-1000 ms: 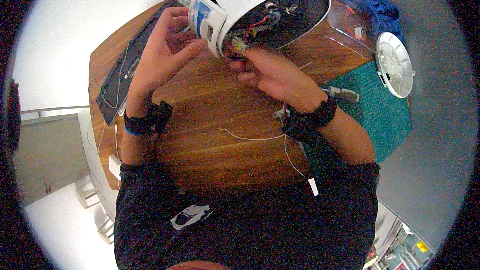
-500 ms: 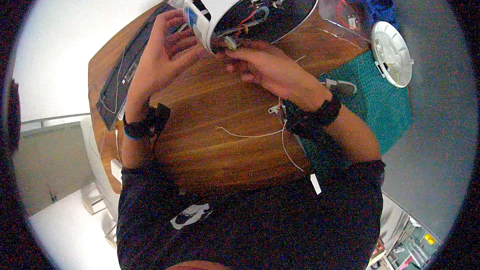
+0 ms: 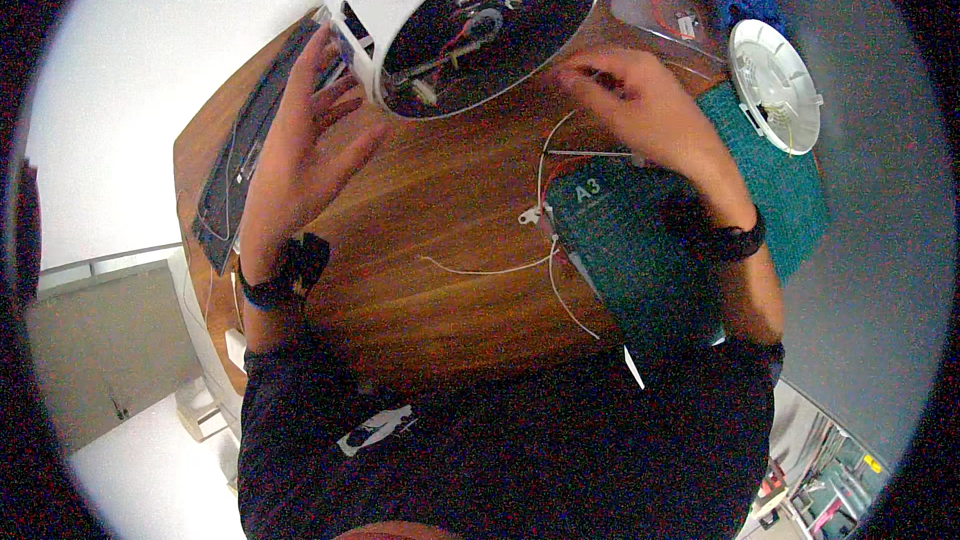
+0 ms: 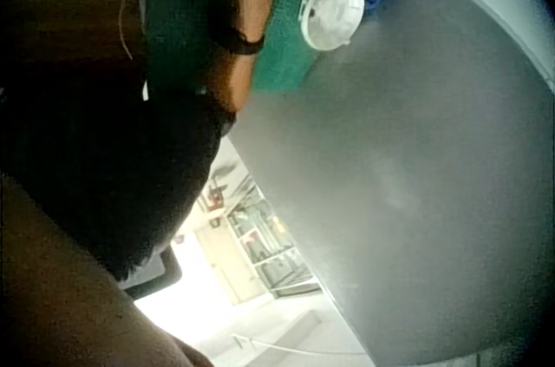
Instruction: The person repairs a white electronic device by manipulating its internal components. They use a screwdriver to adjust a metal bracket and secure wires inside the device's casing, then reassemble the plastic housing.
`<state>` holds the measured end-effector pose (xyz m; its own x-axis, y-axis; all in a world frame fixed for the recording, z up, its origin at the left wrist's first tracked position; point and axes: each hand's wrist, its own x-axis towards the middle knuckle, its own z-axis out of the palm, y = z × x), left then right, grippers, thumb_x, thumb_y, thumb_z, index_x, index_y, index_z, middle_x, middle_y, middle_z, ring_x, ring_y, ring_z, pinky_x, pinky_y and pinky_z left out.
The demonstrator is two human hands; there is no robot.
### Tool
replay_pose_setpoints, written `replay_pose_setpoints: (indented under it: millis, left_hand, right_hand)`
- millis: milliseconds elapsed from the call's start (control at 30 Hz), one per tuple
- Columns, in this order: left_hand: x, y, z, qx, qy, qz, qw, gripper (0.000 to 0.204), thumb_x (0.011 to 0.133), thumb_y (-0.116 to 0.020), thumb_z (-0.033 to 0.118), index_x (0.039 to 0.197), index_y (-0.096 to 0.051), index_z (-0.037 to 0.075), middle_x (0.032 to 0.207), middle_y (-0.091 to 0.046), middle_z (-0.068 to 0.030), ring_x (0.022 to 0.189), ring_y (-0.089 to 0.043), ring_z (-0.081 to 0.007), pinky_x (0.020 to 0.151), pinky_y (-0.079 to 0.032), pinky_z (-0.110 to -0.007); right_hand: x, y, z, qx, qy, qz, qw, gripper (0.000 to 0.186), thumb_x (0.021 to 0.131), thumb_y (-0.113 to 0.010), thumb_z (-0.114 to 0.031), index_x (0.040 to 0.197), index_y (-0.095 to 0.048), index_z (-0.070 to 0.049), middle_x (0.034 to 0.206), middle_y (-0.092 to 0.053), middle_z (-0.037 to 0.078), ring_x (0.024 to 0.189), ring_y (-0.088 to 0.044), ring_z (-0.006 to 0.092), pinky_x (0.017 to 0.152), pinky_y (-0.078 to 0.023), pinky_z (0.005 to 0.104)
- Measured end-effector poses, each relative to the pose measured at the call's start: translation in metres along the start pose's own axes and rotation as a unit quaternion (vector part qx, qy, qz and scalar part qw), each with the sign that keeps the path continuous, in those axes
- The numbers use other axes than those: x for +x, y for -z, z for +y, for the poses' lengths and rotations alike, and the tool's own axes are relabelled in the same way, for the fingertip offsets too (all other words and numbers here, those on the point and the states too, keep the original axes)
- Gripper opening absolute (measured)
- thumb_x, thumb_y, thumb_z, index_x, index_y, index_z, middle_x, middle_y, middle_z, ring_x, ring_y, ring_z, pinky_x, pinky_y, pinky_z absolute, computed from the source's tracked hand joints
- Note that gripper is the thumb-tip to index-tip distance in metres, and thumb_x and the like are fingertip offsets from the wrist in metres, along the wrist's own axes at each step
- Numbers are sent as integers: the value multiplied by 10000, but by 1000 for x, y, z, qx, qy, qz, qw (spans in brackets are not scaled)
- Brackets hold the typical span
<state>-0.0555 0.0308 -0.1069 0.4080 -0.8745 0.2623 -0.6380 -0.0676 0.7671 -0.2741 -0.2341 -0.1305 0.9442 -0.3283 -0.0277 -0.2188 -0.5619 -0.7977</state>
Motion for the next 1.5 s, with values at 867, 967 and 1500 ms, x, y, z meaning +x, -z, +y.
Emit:
replay_pose_setpoints:
  millis: [867,967,1500]
  left_hand:
    - [11,-16,-5,-34,26,10,999,971,903,-708,57,1580,-14,11,1426,-491,-266,1166,-637,-304,952,-535,-378]
    - [12,-13,-11,-47,29,-3,998,958,912,-704,70,1585,-23,27,1418,-503,-267,1154,-647,-300,940,-540,-380]
    - [8,2,-19,21,20,7,1000,819,872,-616,21,1566,-184,-27,1264,-599,-186,1055,-612,-187,891,-498,-308]
  right_hand:
    - [-54,38,19,-265,99,-99,954,297,850,-691,-54,1110,-548,-35,1057,-558,155,972,-609,410,801,-504,463]
    - [-51,26,-2,-258,83,-68,960,261,884,-663,-64,1116,-547,-33,1053,-546,173,928,-611,416,741,-503,460]
    - [19,0,-13,-269,307,190,893,359,764,-779,-104,1084,-630,-170,970,-584,64,833,-654,306,661,-547,401]
